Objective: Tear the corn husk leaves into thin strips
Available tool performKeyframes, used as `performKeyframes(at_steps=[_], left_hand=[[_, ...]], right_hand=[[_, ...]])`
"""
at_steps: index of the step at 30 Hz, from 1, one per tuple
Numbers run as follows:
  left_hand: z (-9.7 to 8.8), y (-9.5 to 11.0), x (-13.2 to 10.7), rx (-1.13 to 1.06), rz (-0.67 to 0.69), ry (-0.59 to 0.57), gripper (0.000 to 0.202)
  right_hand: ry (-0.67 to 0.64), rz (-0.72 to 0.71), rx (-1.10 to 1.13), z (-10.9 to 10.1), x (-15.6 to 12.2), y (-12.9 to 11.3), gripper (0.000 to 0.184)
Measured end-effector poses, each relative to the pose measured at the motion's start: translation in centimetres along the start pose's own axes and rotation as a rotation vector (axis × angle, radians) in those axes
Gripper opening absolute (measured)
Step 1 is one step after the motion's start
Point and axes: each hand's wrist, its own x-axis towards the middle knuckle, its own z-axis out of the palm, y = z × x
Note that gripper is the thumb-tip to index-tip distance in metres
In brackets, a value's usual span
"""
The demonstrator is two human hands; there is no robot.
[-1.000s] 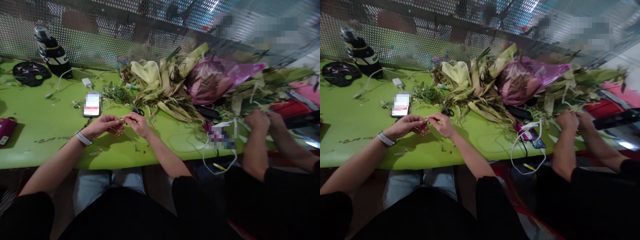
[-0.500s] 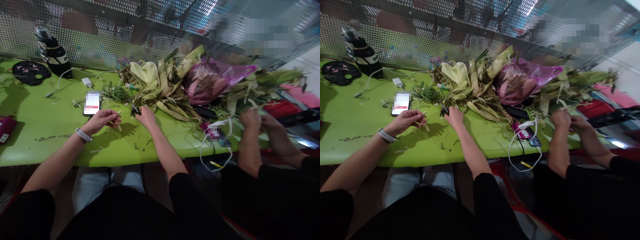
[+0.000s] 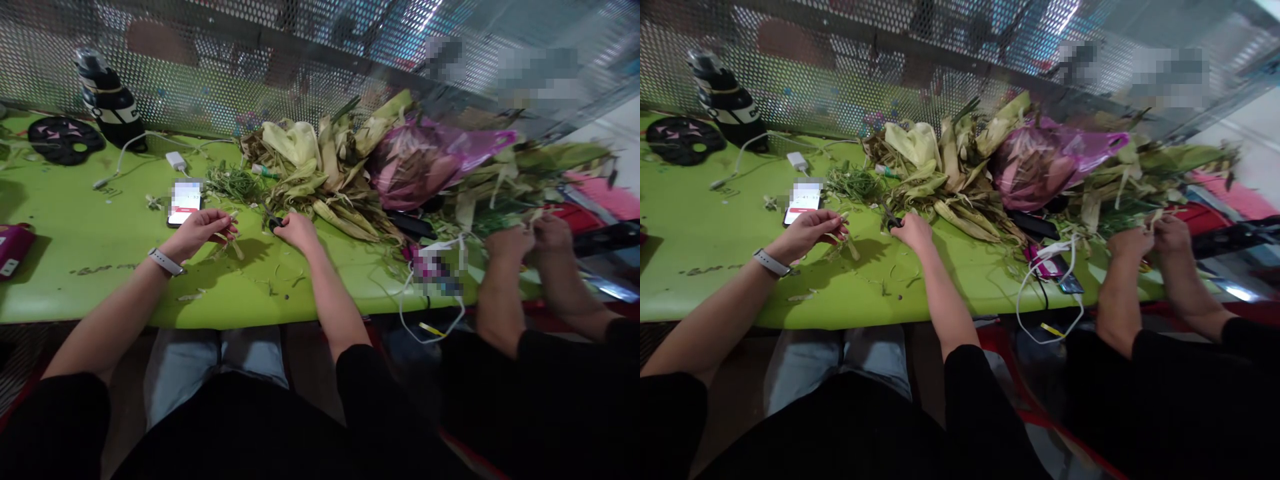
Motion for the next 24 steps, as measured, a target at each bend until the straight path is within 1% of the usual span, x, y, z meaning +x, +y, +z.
performKeyframes(at_steps=[2,5,8,10,11,13,15,18,24], left_hand=[[0.0,0.1,0.0,0.004,0.003,0.005,0.024],[0.0,0.3,-0.1,0.008,0.009,0.019,0.022],[0.0,0.5,-0.3,0.003,0.030,0.017,0.025],[-0.1,0.6,-0.4,-0.007,0.054,0.007,0.027],[-0.1,0.6,-0.5,-0.012,0.067,0.000,0.027],[-0.1,0.7,-0.6,-0.021,0.083,-0.009,0.028],[-0.2,0.8,-0.6,-0.028,0.086,-0.008,0.028],[-0.1,0.9,-0.7,-0.040,0.080,-0.009,0.028],[0.0,0.8,-0.8,-0.030,0.058,-0.031,0.029]], right_hand=[[-0.071,0.019,0.113,-0.5,-0.1,0.4,0.017],[-0.207,0.041,0.458,-1.2,-0.3,0.7,0.015],[-0.337,-0.040,0.823,-1.6,-1.0,0.2,0.024],[-0.437,-0.101,0.941,-1.8,-1.7,-0.3,0.033],[-0.497,-0.124,0.959,-1.8,-2.0,-0.5,0.037],[-0.571,-0.152,0.969,-1.8,-2.6,-0.9,0.041],[-0.613,-0.174,0.969,-1.7,-3.0,-1.2,0.042],[-0.647,-0.206,0.966,-1.6,-3.4,-1.4,0.042],[-0.657,-0.216,0.949,-1.5,-3.7,-1.8,0.042]])
